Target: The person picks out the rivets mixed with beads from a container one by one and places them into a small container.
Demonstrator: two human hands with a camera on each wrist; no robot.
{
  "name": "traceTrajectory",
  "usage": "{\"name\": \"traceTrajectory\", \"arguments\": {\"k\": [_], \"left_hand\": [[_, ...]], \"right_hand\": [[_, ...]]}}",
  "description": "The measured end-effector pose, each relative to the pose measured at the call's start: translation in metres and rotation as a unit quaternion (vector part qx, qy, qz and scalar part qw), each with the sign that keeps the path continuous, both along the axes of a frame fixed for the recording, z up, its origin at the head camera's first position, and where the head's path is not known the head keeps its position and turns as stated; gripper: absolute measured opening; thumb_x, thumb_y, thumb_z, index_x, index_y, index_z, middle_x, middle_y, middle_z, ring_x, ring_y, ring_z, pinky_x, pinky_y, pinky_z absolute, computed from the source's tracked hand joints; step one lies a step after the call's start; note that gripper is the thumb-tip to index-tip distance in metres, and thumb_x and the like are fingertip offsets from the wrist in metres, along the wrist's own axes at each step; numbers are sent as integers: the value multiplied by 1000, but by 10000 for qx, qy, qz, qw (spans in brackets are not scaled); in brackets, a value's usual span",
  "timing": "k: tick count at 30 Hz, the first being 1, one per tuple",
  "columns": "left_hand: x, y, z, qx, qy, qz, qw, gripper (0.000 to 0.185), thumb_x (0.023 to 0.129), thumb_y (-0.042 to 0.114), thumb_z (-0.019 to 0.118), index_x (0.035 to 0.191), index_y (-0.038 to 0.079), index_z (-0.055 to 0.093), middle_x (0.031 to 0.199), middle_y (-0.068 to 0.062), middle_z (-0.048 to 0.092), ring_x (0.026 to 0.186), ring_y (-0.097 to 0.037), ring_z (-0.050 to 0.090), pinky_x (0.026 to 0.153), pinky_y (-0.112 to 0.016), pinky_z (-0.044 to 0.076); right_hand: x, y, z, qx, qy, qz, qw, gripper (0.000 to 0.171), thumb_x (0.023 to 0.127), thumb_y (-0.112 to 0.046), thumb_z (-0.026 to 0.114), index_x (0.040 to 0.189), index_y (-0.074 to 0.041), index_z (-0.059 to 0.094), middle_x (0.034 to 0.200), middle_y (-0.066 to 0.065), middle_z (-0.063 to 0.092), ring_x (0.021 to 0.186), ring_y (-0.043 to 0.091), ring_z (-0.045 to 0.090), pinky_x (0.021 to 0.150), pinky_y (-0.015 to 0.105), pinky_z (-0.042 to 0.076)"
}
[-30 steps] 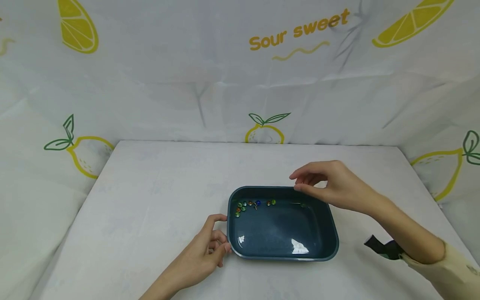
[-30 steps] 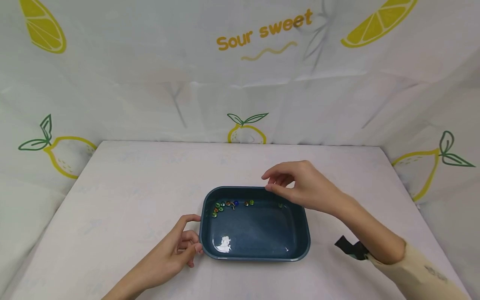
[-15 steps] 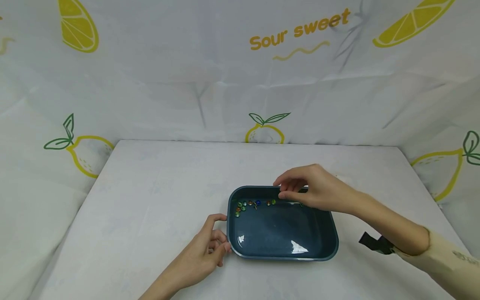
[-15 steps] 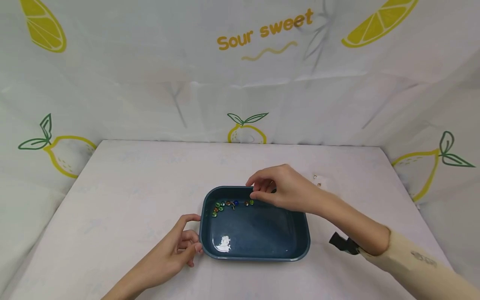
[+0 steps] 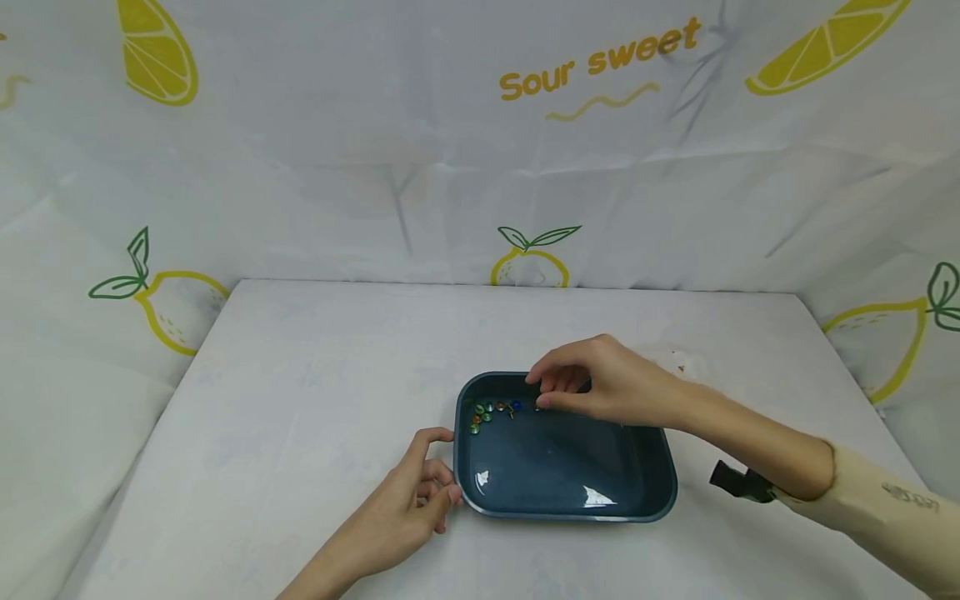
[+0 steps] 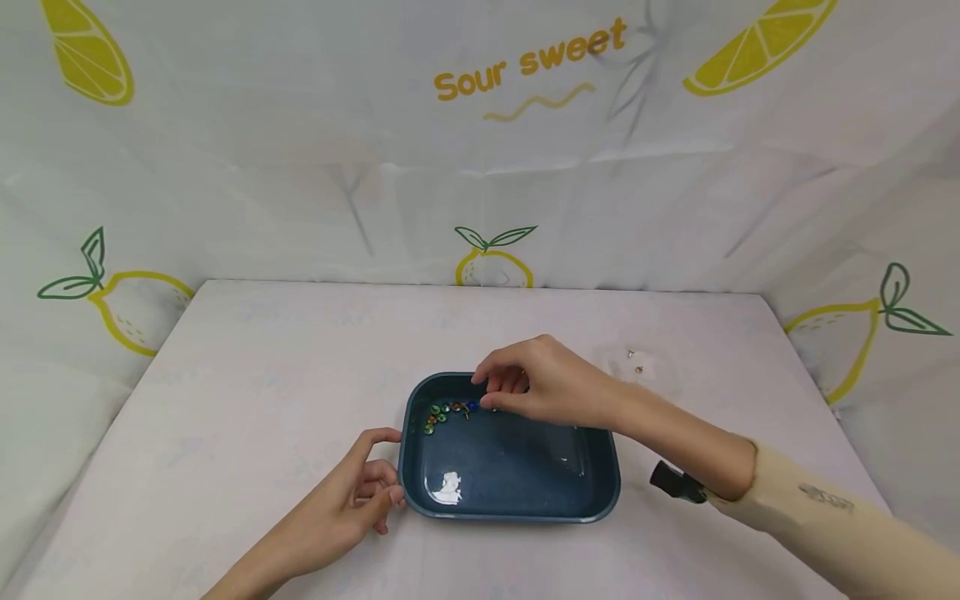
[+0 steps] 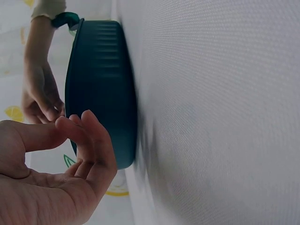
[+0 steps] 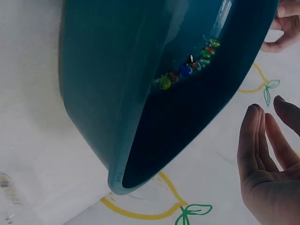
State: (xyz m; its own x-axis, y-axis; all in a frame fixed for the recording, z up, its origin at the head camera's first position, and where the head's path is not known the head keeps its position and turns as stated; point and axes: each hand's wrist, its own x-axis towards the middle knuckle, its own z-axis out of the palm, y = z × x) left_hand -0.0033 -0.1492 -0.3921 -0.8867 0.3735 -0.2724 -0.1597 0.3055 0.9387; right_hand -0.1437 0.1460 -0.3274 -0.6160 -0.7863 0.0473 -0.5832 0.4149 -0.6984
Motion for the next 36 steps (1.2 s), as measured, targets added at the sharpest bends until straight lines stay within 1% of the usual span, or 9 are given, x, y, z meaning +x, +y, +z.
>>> {"name": "traceTrajectory", "arguments": {"k": [4,14,20,23,28,32,36], "left_hand": [[-1,0,0,6,7,-10,10000,59,106,0,55,159,6,30,102,-12,67,72,-12,64,69,-27,58],[-1,1,-1,26,11,-20,10000,59,107,1,56,159,6,29,101,-9,66,71,-12,64,68,-27,58],[-2,1,0,33,-10,-17,10000,59,107,3,57,159,6,29,102,-10,66,71,-12,64,68,-27,58],[-1,1,-1,44,-10,-25,10000,59,108,4,58,160,7,29,102,-11,66,71,-11,64,68,-27,58],[0,0,-1,23,6,-13,10000,59,108,5,58,160,7,29,103,-13,67,71,-11,64,68,-27,58],[0,0,-1,-10,12,12,10000,59,108,6,59,160,7,29,103,-13,68,71,-12,65,68,-26,57],[0,0,-1,-8,5,7,10000,60,108,5,58,160,7,29,103,-13,68,71,-12,65,68,-26,57]], "right_hand": [[-1,-4,-5,7,-98,33,9999,21,98,-15,82,118,-8,79,101,-3,80,86,2,72,80,23,64],[-2,-13,-14,-14,-726,-130,9973,24,95,-13,84,119,-8,79,93,-2,78,82,4,71,79,25,65],[1,-17,-23,-78,-946,-131,9954,25,95,-16,84,118,-7,78,89,-3,77,79,10,74,77,26,65],[1,-19,-26,-54,-976,-133,9951,24,96,-16,84,117,-7,78,88,-3,77,77,9,73,76,25,64],[2,-22,-32,15,-1087,-110,9940,25,95,-17,84,117,-5,78,86,-3,77,75,3,71,75,24,63],[3,-24,-39,40,-1224,-88,9924,29,95,-18,85,118,-2,77,86,-2,77,75,3,71,75,24,63],[4,-25,-48,89,-1380,-183,9902,33,96,-19,84,122,0,75,87,-1,78,75,4,71,73,22,62]]}}
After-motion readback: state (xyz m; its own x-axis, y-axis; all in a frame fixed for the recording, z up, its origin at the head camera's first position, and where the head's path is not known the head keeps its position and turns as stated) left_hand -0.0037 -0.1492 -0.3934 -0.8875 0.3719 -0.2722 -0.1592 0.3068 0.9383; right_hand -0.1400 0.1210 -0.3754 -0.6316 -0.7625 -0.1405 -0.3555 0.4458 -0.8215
